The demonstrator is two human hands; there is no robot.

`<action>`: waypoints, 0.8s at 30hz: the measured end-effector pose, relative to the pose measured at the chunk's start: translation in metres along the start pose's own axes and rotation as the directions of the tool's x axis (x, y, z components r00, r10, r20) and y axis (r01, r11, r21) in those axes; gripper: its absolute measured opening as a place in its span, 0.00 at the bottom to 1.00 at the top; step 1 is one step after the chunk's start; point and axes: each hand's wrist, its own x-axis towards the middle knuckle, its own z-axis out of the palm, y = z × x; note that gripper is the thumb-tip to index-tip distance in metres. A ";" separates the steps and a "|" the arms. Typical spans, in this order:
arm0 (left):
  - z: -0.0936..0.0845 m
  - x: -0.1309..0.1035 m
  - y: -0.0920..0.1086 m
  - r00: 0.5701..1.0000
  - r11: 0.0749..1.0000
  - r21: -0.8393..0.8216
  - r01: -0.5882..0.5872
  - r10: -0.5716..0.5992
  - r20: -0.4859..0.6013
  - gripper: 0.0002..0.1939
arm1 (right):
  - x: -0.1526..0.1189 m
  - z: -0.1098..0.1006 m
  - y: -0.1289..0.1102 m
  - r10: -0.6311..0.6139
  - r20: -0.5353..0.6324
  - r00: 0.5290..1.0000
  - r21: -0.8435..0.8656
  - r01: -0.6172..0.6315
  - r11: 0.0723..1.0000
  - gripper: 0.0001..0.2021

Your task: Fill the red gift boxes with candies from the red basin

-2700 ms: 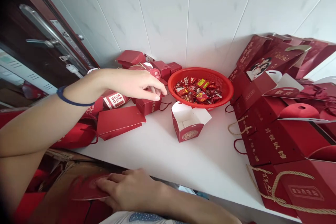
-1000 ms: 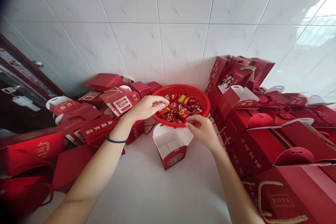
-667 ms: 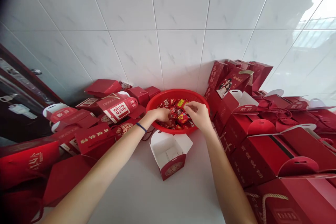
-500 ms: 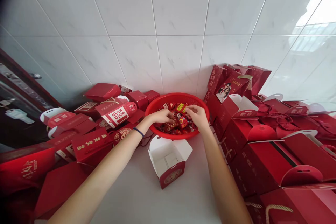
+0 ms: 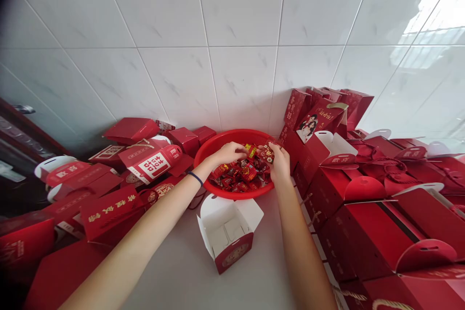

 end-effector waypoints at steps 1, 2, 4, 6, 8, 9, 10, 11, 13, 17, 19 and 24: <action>0.000 0.001 -0.004 0.999 0.999 0.035 0.034 -0.035 0.026 0.12 | 0.000 0.000 -0.001 0.013 0.011 1.000 -0.002 -0.013 1.000 0.12; 0.000 0.001 -0.009 0.997 0.995 0.072 0.070 -0.073 0.039 0.13 | 0.000 0.000 -0.001 0.024 0.016 1.000 0.000 -0.024 1.000 0.11; 0.001 0.002 -0.017 0.989 0.980 0.140 0.144 -0.149 0.025 0.16 | -0.001 0.000 -0.002 0.035 0.012 0.999 0.007 -0.036 0.999 0.10; 0.002 0.004 -0.023 0.977 0.958 0.192 0.213 -0.214 -0.015 0.18 | -0.001 0.000 -0.003 0.044 0.005 0.999 0.018 -0.044 0.999 0.09; 0.003 0.007 -0.028 0.964 0.937 0.226 0.266 -0.263 -0.046 0.18 | -0.001 0.000 -0.003 0.055 0.006 0.998 0.026 -0.055 0.998 0.09; 0.002 0.008 -0.029 0.958 0.927 0.239 0.288 -0.283 -0.053 0.17 | -0.001 0.000 -0.003 0.061 0.010 0.998 0.028 -0.061 0.998 0.08; 0.002 0.009 -0.031 0.951 0.918 0.251 0.308 -0.304 -0.055 0.15 | -0.001 0.000 -0.003 0.065 0.013 0.998 0.029 -0.065 0.997 0.08; 0.002 0.009 -0.032 0.945 0.908 0.263 0.325 -0.324 -0.050 0.13 | -0.001 0.001 -0.004 0.067 0.018 0.998 0.030 -0.068 0.997 0.08; 0.002 0.009 -0.033 0.933 0.892 0.287 0.350 -0.359 -0.026 0.15 | -0.001 0.001 -0.004 0.069 0.025 0.997 0.030 -0.069 0.997 0.08; 0.006 0.007 -0.032 0.919 0.870 0.332 0.365 -0.394 0.022 0.17 | -0.002 0.002 -0.004 0.071 0.033 0.997 0.029 -0.072 0.997 0.08; 0.008 0.007 -0.032 0.918 0.864 0.352 0.359 -0.395 0.032 0.18 | -0.002 0.001 -0.003 0.068 0.041 0.997 0.025 -0.069 0.997 0.08; 0.009 0.009 -0.032 0.920 0.862 0.377 0.338 -0.387 0.057 0.22 | 0.000 -0.001 -0.001 0.038 0.081 0.996 -0.017 -0.037 0.999 0.11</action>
